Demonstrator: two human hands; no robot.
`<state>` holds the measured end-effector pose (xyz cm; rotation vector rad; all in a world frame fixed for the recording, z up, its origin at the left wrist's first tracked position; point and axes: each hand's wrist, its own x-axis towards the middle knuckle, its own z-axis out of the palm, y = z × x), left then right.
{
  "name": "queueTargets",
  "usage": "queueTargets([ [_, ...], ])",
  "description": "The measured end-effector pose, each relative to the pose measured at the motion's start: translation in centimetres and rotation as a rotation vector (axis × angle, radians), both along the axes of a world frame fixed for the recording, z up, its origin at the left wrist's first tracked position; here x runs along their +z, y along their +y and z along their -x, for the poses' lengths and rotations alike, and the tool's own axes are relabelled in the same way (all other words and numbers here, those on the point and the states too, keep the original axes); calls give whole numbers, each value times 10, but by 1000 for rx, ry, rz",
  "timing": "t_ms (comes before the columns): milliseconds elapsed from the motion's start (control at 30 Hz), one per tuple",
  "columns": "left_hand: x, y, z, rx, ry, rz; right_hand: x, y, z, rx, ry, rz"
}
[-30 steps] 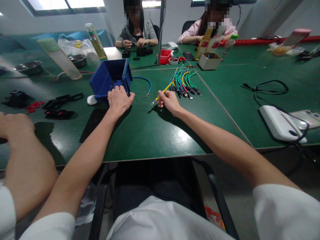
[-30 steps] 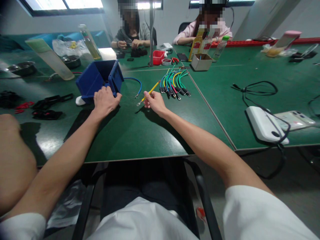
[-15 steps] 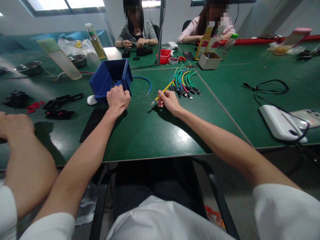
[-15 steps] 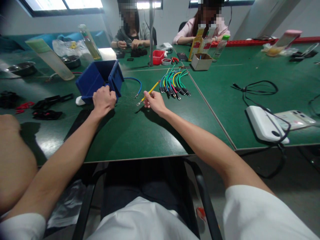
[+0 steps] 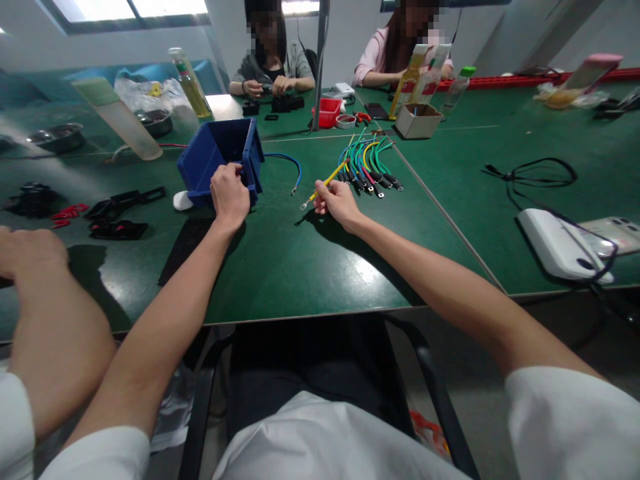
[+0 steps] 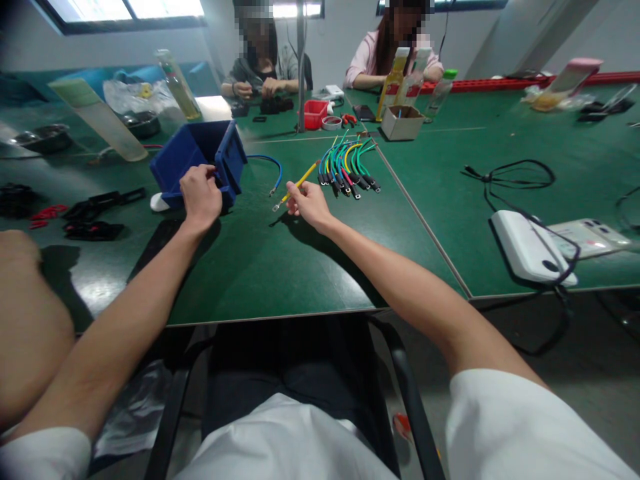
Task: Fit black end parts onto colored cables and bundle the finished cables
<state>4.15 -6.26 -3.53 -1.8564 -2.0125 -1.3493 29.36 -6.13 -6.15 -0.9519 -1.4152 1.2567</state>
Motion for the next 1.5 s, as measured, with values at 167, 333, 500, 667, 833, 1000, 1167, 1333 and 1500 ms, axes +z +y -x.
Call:
queueTargets([
  [167,0,-1,-1,2,18,-18,3,-2,-1,-11,-14,-1],
  [333,5,-5,-6,5,-17,-161,8,-4,0,-60,26,66],
  [500,8,-12,-19,-61,-57,-238,10,-4,1,-78,77,113],
  [667,6,-24,-38,-85,-122,-222,7,-3,0,-74,103,87],
  [833,8,-36,-56,-206,-90,-153,2,-2,1,-54,116,51],
  [1000,0,-39,-67,-393,-13,-42,-1,-2,2,-42,87,55],
  [1167,-20,-33,-71,-635,22,39,-3,-3,3,-62,55,29],
  [1333,-26,-34,-75,-785,-51,139,-4,-3,3,-56,30,14],
  [1500,-18,-38,-76,-735,-32,128,-9,1,0,-29,-39,-57],
])
